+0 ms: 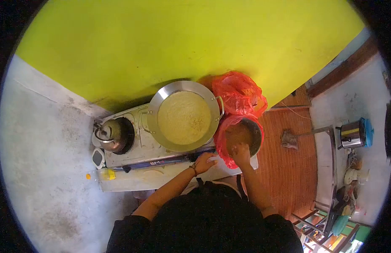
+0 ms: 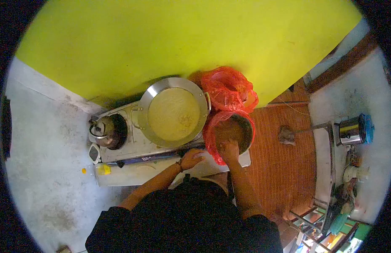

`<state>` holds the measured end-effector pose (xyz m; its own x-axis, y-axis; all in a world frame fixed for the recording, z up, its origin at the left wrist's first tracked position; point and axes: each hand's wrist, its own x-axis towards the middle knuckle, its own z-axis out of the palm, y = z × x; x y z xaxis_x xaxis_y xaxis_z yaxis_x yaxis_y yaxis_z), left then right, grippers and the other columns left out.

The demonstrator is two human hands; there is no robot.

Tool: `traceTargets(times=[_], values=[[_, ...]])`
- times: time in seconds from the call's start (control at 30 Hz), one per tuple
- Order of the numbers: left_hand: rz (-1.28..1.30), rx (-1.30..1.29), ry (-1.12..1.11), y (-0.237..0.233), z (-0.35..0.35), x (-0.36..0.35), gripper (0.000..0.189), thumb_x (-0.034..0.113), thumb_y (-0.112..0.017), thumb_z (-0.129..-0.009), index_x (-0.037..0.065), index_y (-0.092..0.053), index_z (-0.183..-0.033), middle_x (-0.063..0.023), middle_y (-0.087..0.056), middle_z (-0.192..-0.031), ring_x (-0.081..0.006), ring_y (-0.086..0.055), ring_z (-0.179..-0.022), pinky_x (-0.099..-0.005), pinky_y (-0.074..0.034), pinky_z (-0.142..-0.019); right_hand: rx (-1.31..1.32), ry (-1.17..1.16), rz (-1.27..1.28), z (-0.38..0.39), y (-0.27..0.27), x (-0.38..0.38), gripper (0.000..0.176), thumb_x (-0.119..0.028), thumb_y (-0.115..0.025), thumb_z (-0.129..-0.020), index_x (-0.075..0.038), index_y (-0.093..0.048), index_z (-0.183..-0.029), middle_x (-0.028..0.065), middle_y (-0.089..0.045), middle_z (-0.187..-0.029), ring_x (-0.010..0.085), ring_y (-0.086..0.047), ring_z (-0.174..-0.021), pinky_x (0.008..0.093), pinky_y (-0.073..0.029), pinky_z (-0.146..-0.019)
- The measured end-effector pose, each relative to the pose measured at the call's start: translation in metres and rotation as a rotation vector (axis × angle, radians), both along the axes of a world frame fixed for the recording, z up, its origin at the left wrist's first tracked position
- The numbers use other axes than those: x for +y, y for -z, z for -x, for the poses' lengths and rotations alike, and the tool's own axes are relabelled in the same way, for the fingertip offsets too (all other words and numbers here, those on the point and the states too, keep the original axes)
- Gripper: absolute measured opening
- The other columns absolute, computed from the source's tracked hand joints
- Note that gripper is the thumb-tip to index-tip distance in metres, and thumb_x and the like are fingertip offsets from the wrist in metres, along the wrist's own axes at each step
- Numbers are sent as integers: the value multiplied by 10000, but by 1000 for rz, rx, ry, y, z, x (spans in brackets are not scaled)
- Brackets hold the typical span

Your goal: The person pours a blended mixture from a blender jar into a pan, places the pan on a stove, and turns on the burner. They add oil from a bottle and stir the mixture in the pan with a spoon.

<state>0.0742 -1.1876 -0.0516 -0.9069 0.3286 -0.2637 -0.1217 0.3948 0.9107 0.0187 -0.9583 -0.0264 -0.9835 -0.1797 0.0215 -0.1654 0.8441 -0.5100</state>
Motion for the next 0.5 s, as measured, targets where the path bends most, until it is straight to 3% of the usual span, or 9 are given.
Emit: traceTargets(times=[0.03, 0.13, 0.23, 0.33, 0.5], values=[[65, 101, 52, -13, 8, 8, 423, 328, -662, -825, 82, -614, -1165, -182, -527, -1265, -297, -490, -1187, -412, -416, -975, 30, 23, -16, 7, -2, 3, 241, -191, -598, -764, -69, -656, -964, 216, -572, -1024, 397, -516, -968, 481, -423, -852], [113, 92, 1, -18, 25, 33, 504, 386, -684, -778, 118, -602, -1198, -279, -363, -1380, -412, -347, -1288, -479, -319, -1050, 12, 18, -126, 38, 0, 20, 277, -186, -606, -770, -81, -636, -1025, 212, -541, -1129, 394, -512, -1006, 489, -416, -873], [187, -58, -41, -26, 35, 52, 587, 449, -681, -758, 143, -577, -1247, -347, -222, -1419, -483, -250, -1319, -517, -262, -1074, 112, 69, -62, 76, 5, 37, 344, -173, -619, -765, -99, -608, -1101, 196, -527, -1180, 396, -505, -1051, 489, -411, -897], [341, -36, 14, -17, 42, 66, 649, 501, -653, -756, 158, -542, -1295, -361, -195, -1422, -494, -191, -1339, -516, -214, -1096, -26, 89, -196, 100, 1, 46, 445, -151, -622, -765, -124, -556, -1204, 183, -509, -1225, 389, -491, -1105, 476, -405, -933], [466, -76, 75, -4, 52, 77, 764, 508, -619, -774, 121, -400, -1395, -360, -150, -1436, -517, -163, -1337, -526, -213, -1093, -63, -51, -90, 126, 18, 61, 506, -140, -602, -785, -176, -509, -1281, 150, -485, -1280, 370, -453, -1177, 490, -396, -960]])
